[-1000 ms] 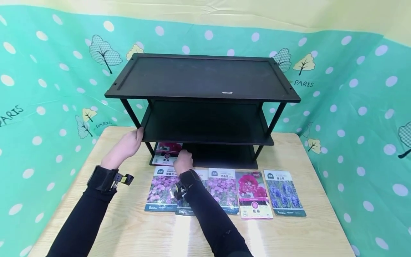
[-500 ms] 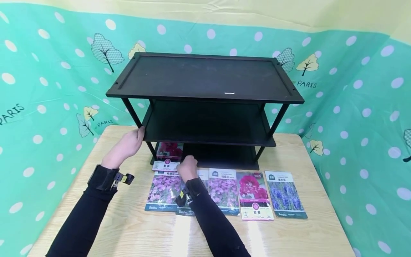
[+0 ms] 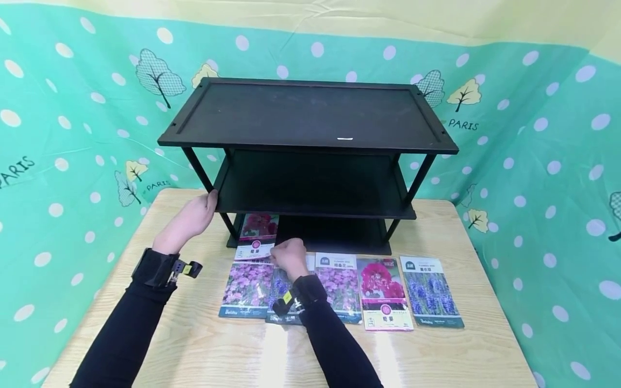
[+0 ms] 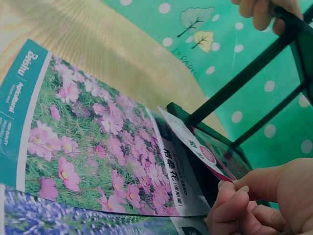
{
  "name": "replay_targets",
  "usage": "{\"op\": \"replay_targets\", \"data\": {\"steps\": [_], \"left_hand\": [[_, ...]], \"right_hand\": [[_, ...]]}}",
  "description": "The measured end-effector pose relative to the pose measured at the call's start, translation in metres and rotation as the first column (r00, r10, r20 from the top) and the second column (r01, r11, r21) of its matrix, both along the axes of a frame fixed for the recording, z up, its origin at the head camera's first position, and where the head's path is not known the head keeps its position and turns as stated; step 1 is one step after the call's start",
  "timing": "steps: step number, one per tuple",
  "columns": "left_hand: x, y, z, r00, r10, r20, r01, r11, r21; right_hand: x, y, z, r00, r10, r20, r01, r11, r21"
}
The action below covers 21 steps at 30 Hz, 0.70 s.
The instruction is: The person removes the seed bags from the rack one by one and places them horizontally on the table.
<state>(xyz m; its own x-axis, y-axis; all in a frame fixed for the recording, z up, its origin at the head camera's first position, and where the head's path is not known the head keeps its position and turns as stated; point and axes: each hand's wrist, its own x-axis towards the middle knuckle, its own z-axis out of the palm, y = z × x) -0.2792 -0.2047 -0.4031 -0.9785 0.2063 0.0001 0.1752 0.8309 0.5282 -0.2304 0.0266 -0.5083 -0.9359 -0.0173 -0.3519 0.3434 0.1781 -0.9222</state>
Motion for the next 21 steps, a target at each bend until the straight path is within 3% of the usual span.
{"op": "replay_targets", "data": {"steps": [3, 10, 21], "left_hand": [[0.000, 0.000, 0.000, 1.000, 0.003, 0.014, -0.003, 1.000, 0.009], [0.001, 0.003, 0.004, 0.999, 0.008, 0.043, -0.009, 1.000, 0.004], [0.001, 0.002, 0.003, 1.000, -0.008, 0.015, 0.009, 1.000, -0.019]], "right_hand": [[0.004, 0.006, -0.001, 1.000, -0.004, 0.024, 0.006, 0.998, -0.057], [0.019, 0.018, 0.007, 1.000, -0.004, 0.016, 0.004, 0.998, -0.056], [0.050, 0.027, 0.010, 0.996, 0.041, 0.079, -0.029, 0.988, -0.150]]}}
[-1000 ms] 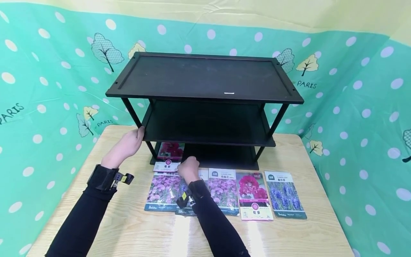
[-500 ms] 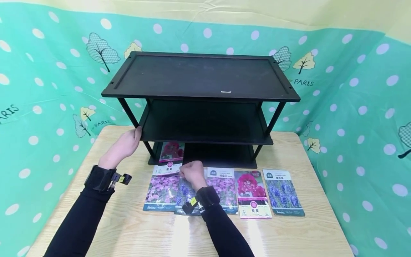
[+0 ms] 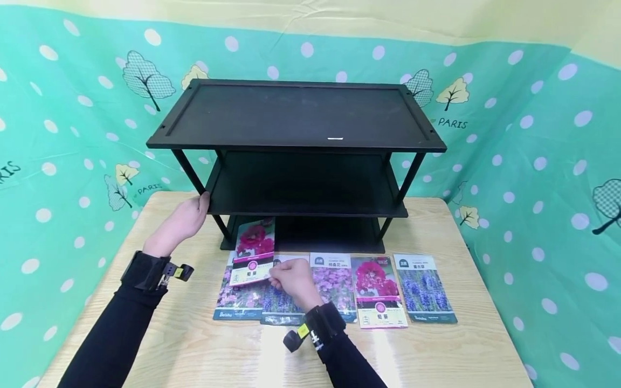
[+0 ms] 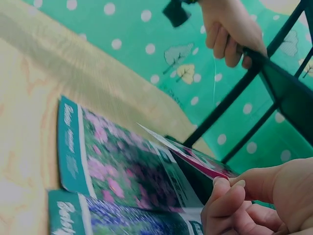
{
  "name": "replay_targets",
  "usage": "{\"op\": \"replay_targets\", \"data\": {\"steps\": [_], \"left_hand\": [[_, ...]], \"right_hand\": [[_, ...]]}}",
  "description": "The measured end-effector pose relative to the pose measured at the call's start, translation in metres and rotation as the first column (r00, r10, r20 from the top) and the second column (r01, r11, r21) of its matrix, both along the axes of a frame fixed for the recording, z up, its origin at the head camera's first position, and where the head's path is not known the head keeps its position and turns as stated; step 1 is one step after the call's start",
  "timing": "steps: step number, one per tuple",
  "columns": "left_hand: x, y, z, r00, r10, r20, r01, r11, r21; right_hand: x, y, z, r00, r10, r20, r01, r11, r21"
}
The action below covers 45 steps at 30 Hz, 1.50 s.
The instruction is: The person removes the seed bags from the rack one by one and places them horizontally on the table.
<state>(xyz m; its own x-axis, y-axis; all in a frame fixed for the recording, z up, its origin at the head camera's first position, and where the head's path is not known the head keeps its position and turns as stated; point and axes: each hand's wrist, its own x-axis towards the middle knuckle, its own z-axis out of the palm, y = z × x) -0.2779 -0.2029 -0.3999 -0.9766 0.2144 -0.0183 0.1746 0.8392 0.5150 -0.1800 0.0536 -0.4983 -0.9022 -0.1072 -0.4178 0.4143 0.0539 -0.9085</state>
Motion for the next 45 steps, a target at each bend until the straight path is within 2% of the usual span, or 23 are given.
{"op": "replay_targets", "data": {"steps": [3, 5, 8, 13, 17, 24, 27, 36, 43, 45], "left_hand": [[0.001, -0.002, -0.001, 0.996, -0.058, -0.073, 0.054, 0.997, -0.056], [0.002, -0.002, -0.001, 0.987, -0.106, -0.125, 0.093, 0.990, -0.105], [0.002, -0.001, -0.001, 0.976, -0.143, -0.163, 0.119, 0.982, -0.148], [0.000, -0.001, -0.002, 0.982, -0.130, -0.138, 0.112, 0.985, -0.128], [0.000, -0.003, -0.002, 0.993, -0.086, -0.087, 0.078, 0.994, -0.082], [0.000, -0.003, -0.001, 0.973, -0.171, -0.156, 0.142, 0.973, -0.181], [0.000, -0.002, 0.000, 0.977, -0.155, -0.143, 0.132, 0.979, -0.155], [0.000, -0.001, 0.001, 0.974, -0.161, -0.157, 0.134, 0.976, -0.170], [0.000, -0.003, 0.000, 0.955, -0.207, -0.211, 0.159, 0.962, -0.224], [0.000, -0.003, -0.001, 0.960, -0.199, -0.196, 0.156, 0.964, -0.217]], "right_hand": [[0.009, -0.007, 0.002, 0.999, 0.033, 0.030, -0.032, 0.999, -0.038], [0.014, -0.014, 0.004, 0.998, 0.055, 0.040, -0.053, 0.997, -0.063], [0.019, -0.025, 0.005, 0.996, 0.079, 0.046, -0.074, 0.993, -0.093], [0.024, -0.040, 0.000, 0.994, 0.088, 0.058, -0.081, 0.989, -0.125], [0.024, -0.051, -0.005, 0.993, 0.107, 0.054, -0.099, 0.987, -0.124], [0.022, -0.071, -0.015, 0.989, 0.113, 0.090, -0.104, 0.990, -0.099], [0.022, -0.078, -0.018, 0.989, 0.111, 0.102, -0.101, 0.990, -0.097], [0.024, -0.094, -0.024, 0.988, 0.094, 0.125, -0.082, 0.991, -0.102], [0.029, -0.104, -0.023, 0.983, 0.082, 0.166, -0.064, 0.992, -0.107], [0.031, -0.107, -0.022, 0.982, 0.085, 0.167, -0.067, 0.991, -0.112]]}}
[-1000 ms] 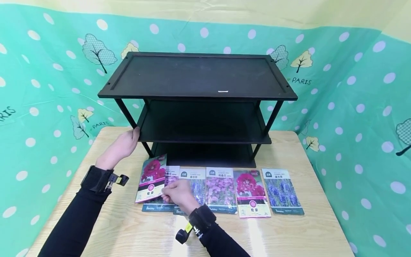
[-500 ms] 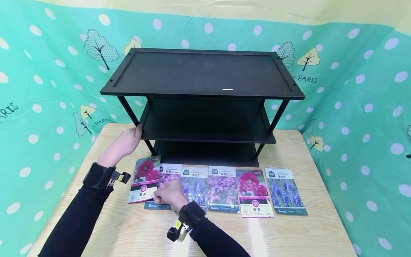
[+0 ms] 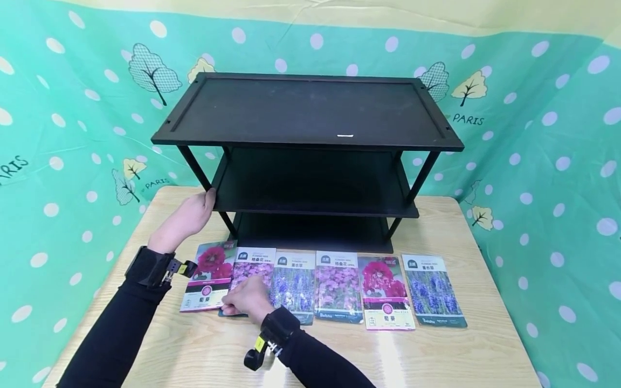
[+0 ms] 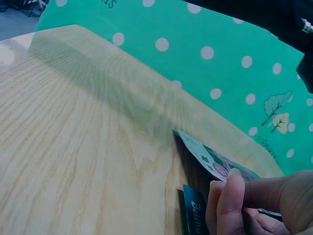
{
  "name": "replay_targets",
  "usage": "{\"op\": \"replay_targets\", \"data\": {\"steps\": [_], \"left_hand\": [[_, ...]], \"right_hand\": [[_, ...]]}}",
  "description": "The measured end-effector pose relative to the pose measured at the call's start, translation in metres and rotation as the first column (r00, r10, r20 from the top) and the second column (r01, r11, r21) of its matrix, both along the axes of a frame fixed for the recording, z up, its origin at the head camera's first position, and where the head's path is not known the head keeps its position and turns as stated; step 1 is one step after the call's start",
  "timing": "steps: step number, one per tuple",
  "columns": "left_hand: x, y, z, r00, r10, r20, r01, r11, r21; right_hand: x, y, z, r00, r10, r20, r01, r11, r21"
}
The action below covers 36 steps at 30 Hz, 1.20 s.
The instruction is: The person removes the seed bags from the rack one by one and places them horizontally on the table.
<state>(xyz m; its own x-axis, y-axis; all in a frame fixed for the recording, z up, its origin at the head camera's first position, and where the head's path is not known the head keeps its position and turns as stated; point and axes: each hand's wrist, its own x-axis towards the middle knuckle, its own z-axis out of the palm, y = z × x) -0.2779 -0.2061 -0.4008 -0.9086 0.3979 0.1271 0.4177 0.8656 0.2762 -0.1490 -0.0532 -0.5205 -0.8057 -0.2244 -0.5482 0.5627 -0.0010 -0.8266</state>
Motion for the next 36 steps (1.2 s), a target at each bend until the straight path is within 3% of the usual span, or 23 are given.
{"op": "replay_targets", "data": {"steps": [5, 15, 22, 25, 29, 32, 36], "left_hand": [[0.001, -0.001, 0.001, 0.999, 0.023, 0.046, -0.024, 0.999, 0.026], [0.003, -0.004, -0.001, 0.998, 0.027, 0.061, -0.031, 0.998, 0.054], [0.004, -0.006, -0.003, 1.000, 0.008, 0.029, -0.009, 0.999, 0.038], [0.002, -0.008, -0.004, 0.998, 0.021, 0.057, -0.024, 0.998, 0.062], [0.000, -0.008, -0.006, 0.977, 0.102, 0.188, -0.136, 0.975, 0.178], [-0.001, -0.007, -0.009, 0.937, 0.170, 0.307, -0.255, 0.931, 0.263], [0.007, -0.010, -0.023, 0.911, 0.253, 0.325, -0.350, 0.892, 0.286]], "right_hand": [[0.004, -0.008, 0.002, 1.000, 0.011, -0.001, -0.011, 1.000, 0.018], [0.007, -0.016, 0.001, 0.999, 0.038, 0.017, -0.039, 0.999, 0.028], [0.010, -0.015, -0.002, 0.997, 0.067, -0.027, -0.066, 0.997, 0.032], [0.013, -0.017, 0.002, 0.993, 0.105, -0.047, -0.102, 0.993, 0.064], [0.016, -0.015, 0.008, 0.983, 0.161, -0.090, -0.150, 0.982, 0.115], [0.017, -0.009, 0.012, 0.970, 0.198, -0.143, -0.182, 0.976, 0.116], [0.019, 0.011, 0.015, 0.947, 0.230, -0.226, -0.215, 0.973, 0.090]]}}
